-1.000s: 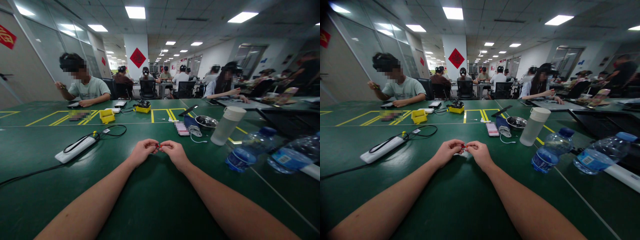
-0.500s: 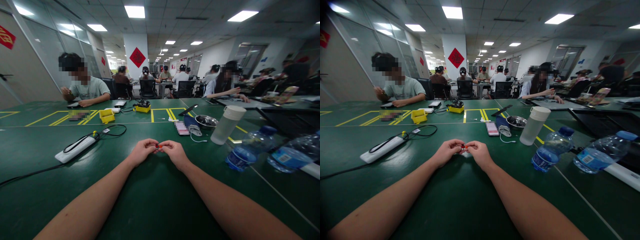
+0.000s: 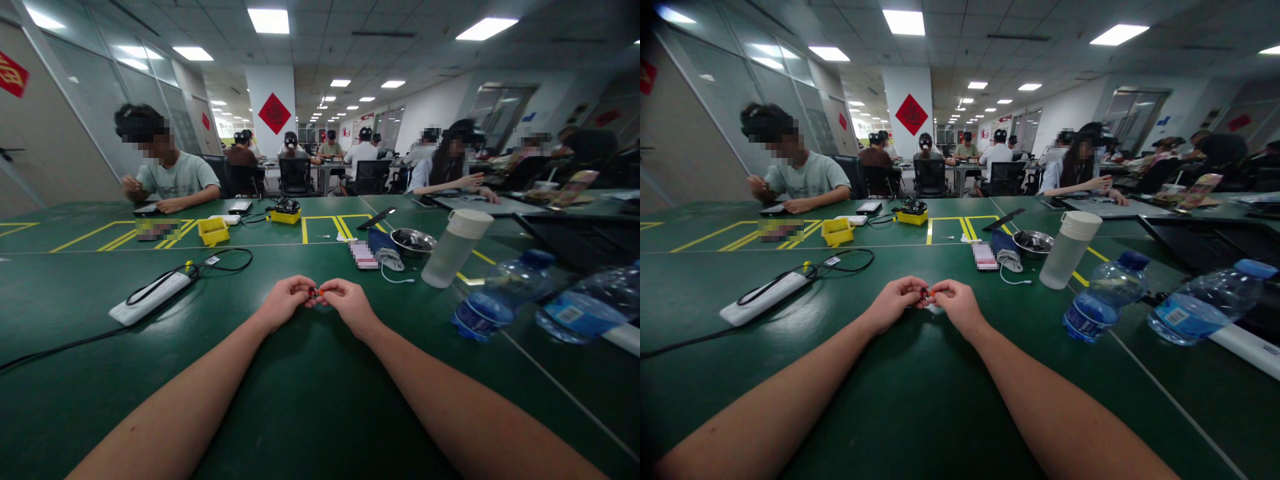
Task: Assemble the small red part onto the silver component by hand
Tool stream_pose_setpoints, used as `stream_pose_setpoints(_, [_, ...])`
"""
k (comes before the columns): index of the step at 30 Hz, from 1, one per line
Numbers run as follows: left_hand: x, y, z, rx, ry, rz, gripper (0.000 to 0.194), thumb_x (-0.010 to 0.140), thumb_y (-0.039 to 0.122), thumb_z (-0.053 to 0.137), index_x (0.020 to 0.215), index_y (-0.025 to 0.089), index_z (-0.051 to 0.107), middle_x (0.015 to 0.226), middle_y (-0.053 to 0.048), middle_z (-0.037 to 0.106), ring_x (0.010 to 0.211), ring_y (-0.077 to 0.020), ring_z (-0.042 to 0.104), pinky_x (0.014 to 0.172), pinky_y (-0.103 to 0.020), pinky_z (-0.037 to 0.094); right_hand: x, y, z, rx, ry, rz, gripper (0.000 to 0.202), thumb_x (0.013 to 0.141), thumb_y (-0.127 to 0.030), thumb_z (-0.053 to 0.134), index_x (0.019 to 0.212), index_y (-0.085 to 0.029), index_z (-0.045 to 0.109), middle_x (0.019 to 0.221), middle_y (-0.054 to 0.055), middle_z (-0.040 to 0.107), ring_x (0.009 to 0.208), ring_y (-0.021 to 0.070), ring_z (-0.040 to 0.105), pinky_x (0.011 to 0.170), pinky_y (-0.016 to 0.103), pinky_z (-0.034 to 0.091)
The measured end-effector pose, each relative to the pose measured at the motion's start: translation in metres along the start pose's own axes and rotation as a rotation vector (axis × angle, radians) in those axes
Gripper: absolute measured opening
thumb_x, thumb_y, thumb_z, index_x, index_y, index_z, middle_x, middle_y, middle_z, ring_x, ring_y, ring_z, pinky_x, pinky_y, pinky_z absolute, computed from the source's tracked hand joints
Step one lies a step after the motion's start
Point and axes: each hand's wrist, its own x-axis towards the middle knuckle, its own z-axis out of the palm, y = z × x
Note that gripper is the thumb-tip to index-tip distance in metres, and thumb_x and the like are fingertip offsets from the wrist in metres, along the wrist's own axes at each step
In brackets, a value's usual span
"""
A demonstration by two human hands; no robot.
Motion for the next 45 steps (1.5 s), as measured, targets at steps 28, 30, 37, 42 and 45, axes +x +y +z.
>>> stream_pose_setpoints(28, [0.0009, -0.0033, -0.0003, 0.078, -0.029, -0.019, 0.026, 0.079, 0.018, 0.06, 0.104, 0.012, 0.061, 0.08, -0.005, 0.068, 0.07, -0.0131, 0.064, 0.069, -0.027, 0.051, 0.001, 0.001, -0.0003, -0.004, 0.003, 0.022, 0.013, 0.07, -0.021, 0.067, 0.081, -0.014, 0.067, 0.075, 0.005, 0.071, 0.071, 0.0177, 0.069, 0.068, 0.029, 0.053])
stream_pose_setpoints(30, [0.0009, -0.0038, -0.0005, 0.077, -0.038, -0.009, 0.025, 0.079, 0.018, 0.06, 0.103, 0.012, 0.061, 0.08, -0.005, 0.068, 0.071, -0.0132, 0.064, 0.069, -0.026, 0.051, 0.0005, -0.0005, -0.0001, -0.008, 0.002, 0.024, 0.014, 0.07, -0.021, 0.067, 0.082, -0.014, 0.067, 0.076, 0.005, 0.072, 0.071, 0.0177, 0.069, 0.068, 0.029, 0.053])
stream_pose_setpoints(37, [0.0011, -0.0056, -0.0012, 0.059, -0.046, 0.012, 0.026, 0.081, 0.019, 0.059, 0.106, 0.013, 0.06, 0.082, -0.005, 0.068, 0.071, -0.0131, 0.064, 0.068, -0.027, 0.051, -0.0006, -0.0015, -0.0009, 0.005, -0.005, 0.015, 0.015, 0.07, -0.02, 0.067, 0.083, -0.014, 0.067, 0.079, 0.005, 0.072, 0.073, 0.0176, 0.068, 0.069, 0.029, 0.052])
stream_pose_setpoints(42, [0.0025, -0.0084, -0.0018, 0.051, -0.042, 0.018, 0.027, 0.082, 0.02, 0.06, 0.108, 0.014, 0.06, 0.083, -0.005, 0.068, 0.073, -0.0136, 0.065, 0.07, -0.028, 0.052, 0.0002, 0.0003, -0.0015, -0.012, 0.008, 0.02, 0.016, 0.069, -0.02, 0.068, 0.084, -0.014, 0.067, 0.077, 0.006, 0.072, 0.073, 0.0185, 0.069, 0.071, 0.03, 0.052])
stream_pose_setpoints(45, [0.0027, -0.0088, -0.0023, 0.055, -0.044, 0.018, 0.024, 0.081, 0.021, 0.061, 0.105, 0.014, 0.062, 0.084, -0.006, 0.069, 0.074, -0.0144, 0.066, 0.071, -0.028, 0.053, 0.0, 0.0, -0.0015, -0.027, 0.017, 0.018, 0.017, 0.068, -0.02, 0.069, 0.084, -0.015, 0.068, 0.078, 0.006, 0.073, 0.075, 0.0191, 0.069, 0.072, 0.03, 0.052])
